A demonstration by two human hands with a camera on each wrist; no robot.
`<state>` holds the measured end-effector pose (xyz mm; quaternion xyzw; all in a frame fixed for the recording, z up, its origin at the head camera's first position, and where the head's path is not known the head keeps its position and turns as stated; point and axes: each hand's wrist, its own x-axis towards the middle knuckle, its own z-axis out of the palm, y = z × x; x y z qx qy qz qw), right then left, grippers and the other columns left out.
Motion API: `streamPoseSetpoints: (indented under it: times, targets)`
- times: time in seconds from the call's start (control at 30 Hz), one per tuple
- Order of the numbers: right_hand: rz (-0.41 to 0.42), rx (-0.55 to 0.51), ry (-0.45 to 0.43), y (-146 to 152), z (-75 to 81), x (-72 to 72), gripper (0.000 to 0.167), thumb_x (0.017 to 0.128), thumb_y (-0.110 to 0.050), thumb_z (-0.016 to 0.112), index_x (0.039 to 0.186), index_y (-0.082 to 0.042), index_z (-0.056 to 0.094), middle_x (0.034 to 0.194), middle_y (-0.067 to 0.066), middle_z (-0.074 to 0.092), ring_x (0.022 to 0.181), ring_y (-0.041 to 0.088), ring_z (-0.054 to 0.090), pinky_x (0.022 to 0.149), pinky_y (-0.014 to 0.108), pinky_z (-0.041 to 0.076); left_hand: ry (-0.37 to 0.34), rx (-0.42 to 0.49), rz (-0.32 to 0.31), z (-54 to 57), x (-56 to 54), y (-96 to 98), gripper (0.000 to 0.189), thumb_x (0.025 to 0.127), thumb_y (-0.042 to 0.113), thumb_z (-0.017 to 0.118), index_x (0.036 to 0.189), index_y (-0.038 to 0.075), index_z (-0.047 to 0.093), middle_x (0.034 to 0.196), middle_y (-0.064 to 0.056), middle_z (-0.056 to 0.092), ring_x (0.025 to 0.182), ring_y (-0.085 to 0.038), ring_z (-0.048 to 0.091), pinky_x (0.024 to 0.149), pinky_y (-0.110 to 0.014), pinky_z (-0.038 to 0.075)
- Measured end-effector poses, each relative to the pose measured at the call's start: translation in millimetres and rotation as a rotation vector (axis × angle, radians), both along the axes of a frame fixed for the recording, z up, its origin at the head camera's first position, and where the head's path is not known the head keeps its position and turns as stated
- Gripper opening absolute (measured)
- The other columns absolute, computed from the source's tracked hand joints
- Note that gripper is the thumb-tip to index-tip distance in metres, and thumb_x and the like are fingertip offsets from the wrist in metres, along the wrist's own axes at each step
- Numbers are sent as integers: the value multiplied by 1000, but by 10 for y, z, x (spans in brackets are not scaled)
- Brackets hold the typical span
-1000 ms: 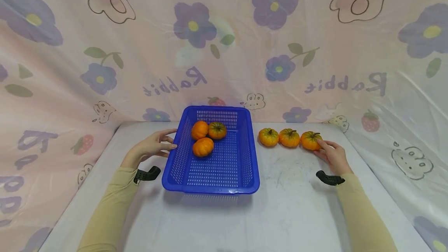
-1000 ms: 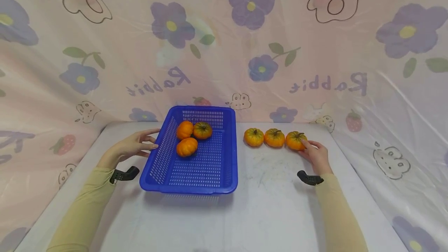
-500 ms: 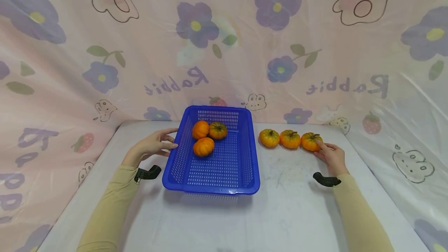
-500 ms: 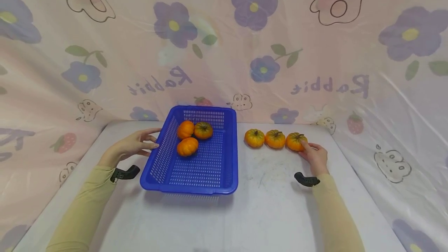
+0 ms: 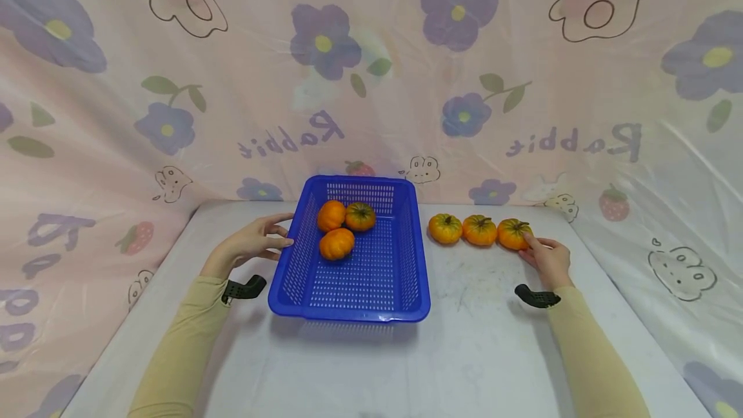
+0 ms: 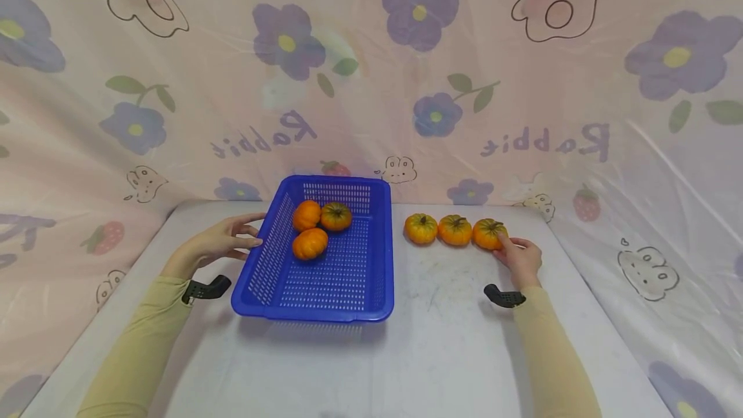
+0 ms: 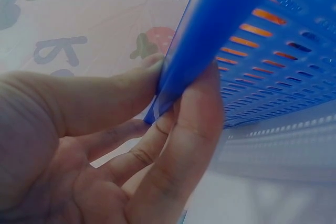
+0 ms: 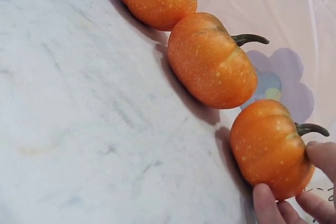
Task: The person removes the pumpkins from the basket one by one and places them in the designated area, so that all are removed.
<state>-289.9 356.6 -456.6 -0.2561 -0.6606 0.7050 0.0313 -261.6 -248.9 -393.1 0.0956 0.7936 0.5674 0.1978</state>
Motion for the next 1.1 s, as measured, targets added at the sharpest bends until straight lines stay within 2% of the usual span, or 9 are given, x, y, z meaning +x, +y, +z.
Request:
streamPoseSetpoints:
  times: [0.17, 0.23, 0.43, 0.67, 0.83, 1.0, 1.1]
  targets:
    - [-9, -22, -4, 13, 1, 11, 61, 91, -32, 65, 136, -2, 36, 111, 5, 44, 87, 12, 64, 89, 29, 49, -3, 1, -2, -8, -4, -3, 73, 93, 9, 63, 152, 7, 19, 112, -23, 51, 90, -27, 63, 79, -43, 56]
    - [-6, -27, -3, 20, -1, 11, 61, 92, -31, 63, 138, -2, 36, 112, 5, 45, 89, 11, 64, 89, 28, 48, 1, 0, -6, -9, -4, -5, 74, 93, 9, 63, 152, 7, 19, 111, -23, 51, 90, -27, 63, 79, -43, 56]
    - [23, -26, 20, 33, -6, 12, 68, 96, -30, 58, 148, 1, 26, 118, 7, 45, 98, 12, 61, 94, 30, 45, 8, 2, -11, -5, 0, -11, 73, 93, 8, 62, 152, 5, 19, 110, -22, 51, 89, -26, 63, 79, -43, 56]
    - [56, -16, 23, 94, 26, 68, 63, 100, -27, 49, 149, 1, 22, 121, 10, 44, 104, 15, 57, 97, 32, 41, -2, 7, -14, -2, 4, 7, 73, 94, 8, 61, 152, 6, 19, 110, -23, 51, 90, -27, 63, 79, -43, 56]
    - [51, 2, 22, 157, 116, 97, 61, 100, -30, 48, 149, -1, 25, 117, 7, 46, 106, 17, 55, 96, 29, 42, 5, 1, -19, -7, -5, 5, 74, 94, 9, 62, 153, 5, 17, 111, -23, 51, 90, -26, 63, 79, -43, 56]
    - [35, 16, 70, 152, 268, 84, 53, 100, -31, 50, 141, -3, 36, 113, 5, 48, 106, 16, 53, 91, 24, 46, 0, 0, -12, -3, -11, -5, 74, 93, 10, 62, 153, 7, 19, 112, -24, 51, 90, -27, 63, 80, -42, 56]
    - [41, 2, 117, 100, 385, 80, 53, 98, -35, 54, 138, -3, 38, 114, 5, 49, 109, 18, 52, 92, 24, 45, -7, 0, -3, -5, -13, -11, 74, 93, 10, 63, 153, 8, 20, 111, -23, 51, 89, -27, 63, 79, -42, 56]
